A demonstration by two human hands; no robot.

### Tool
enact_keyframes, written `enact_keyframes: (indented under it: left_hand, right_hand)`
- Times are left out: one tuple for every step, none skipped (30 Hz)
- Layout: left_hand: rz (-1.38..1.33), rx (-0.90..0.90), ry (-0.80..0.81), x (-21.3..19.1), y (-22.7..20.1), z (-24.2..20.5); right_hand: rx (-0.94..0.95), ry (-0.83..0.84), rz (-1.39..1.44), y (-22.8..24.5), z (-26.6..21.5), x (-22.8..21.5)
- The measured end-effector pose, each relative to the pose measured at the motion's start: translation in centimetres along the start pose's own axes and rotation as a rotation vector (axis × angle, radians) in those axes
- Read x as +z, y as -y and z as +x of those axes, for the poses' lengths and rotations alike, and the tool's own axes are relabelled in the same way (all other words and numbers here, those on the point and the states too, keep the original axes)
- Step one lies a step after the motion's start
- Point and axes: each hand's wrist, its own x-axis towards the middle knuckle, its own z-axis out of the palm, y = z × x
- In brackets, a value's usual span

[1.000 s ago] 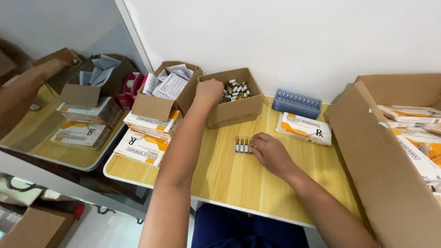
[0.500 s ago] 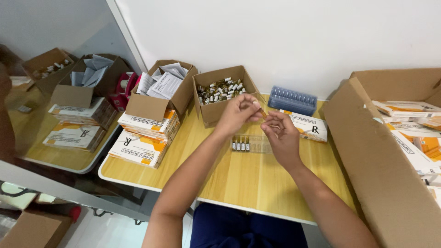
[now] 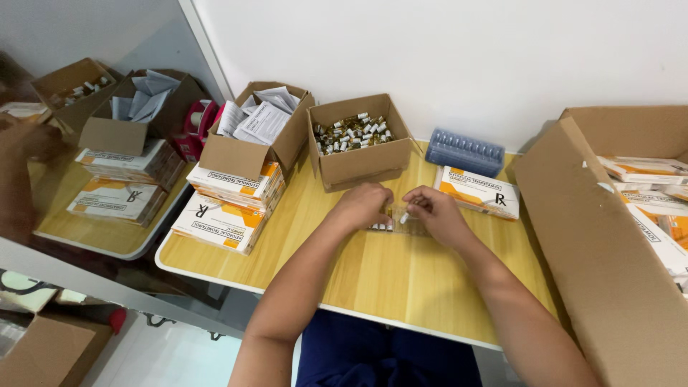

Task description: The person places small vials into a blister pack, inserts a folded paper leaflet, and closes the cardboard box. The person repeats this process for multiple units, placing finished boxes into a larger shipping carton.

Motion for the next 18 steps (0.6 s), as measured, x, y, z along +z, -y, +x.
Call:
enact_keyframes:
  left_hand:
    - [0.009, 0.017, 0.001, -0.1, 0.0, 0.0]
    - [0.018, 0.034, 0.002, -0.2, 0.1, 0.0]
    - [0.024, 0.041, 0.008, -0.3, 0.1, 0.0]
    - [0.031, 0.048, 0.015, -0.2, 0.1, 0.1]
    - [0.037, 0.054, 0.022, -0.2, 0.1, 0.1]
    - [0.030, 0.044, 0.024, 0.0, 0.1, 0.1]
    - [0.024, 0.033, 0.026, 0.0, 0.0, 0.1]
    - [0.018, 0.022, 0.027, 0.1, 0.0, 0.0]
    - [0.026, 0.010, 0.035, 0.0, 0.0, 0.0]
    - [0.033, -0.002, 0.042, 0.0, 0.0, 0.0]
    - [0.040, -0.013, 0.047, -0.1, -0.1, 0.0]
    - [0.044, -0.008, 0.037, -0.2, -0.1, -0.1]
    - [0.048, -0.001, 0.029, -0.3, -0.3, -0.2]
    - [0.051, 0.006, 0.022, -0.4, -0.4, -0.2]
    - [0.053, 0.006, 0.021, -0.6, -0.6, -0.4]
    - [0.055, 0.007, 0.021, -0.7, -0.8, -0.5]
    - [0.058, 0.006, 0.018, -1.0, -1.0, -0.7]
    - [0.000, -0.011, -0.040, -1.4, -1.2, -0.7]
  right_hand:
    - [-0.039, 0.040, -0.027, 0.4, 0.0, 0.5]
    - [-0.016, 0.064, -0.059, 0.8, 0.0, 1.0]
    - [0.009, 0.089, -0.091, 1.3, -0.1, 1.3]
    - [0.034, 0.113, -0.123, 1.9, -0.2, 1.6]
    - [-0.011, 0.075, -0.191, 2.5, -0.5, 1.9]
    - [-0.056, 0.037, -0.260, 3.0, -0.8, 2.1]
    - [-0.103, -0.002, -0.327, 3.6, -1.1, 2.1]
    - [-0.106, -0.003, -0.346, 4.1, -1.2, 2.1]
    - [-0.109, -0.005, -0.366, 4.5, -1.2, 1.9]
    - [-0.112, -0.008, -0.385, 4.8, -1.3, 1.7]
    - [-0.098, 0.029, -0.369, 5.0, -1.4, 1.6]
    - [-0.085, 0.066, -0.353, 5.2, -1.5, 1.6]
    - [-0.068, 0.102, -0.336, 5.2, -1.7, 1.6]
    - [-0.080, 0.097, -0.377, 5.1, -1.9, 1.6]
    - [-0.093, 0.093, -0.418, 5.0, -1.9, 1.7]
    - [-0.107, 0.090, -0.458, 5.0, -1.9, 1.8]
    - [-0.109, 0.093, -0.445, 4.9, -1.9, 1.9]
    - [-0.112, 0.097, -0.433, 5.0, -1.9, 2.0]
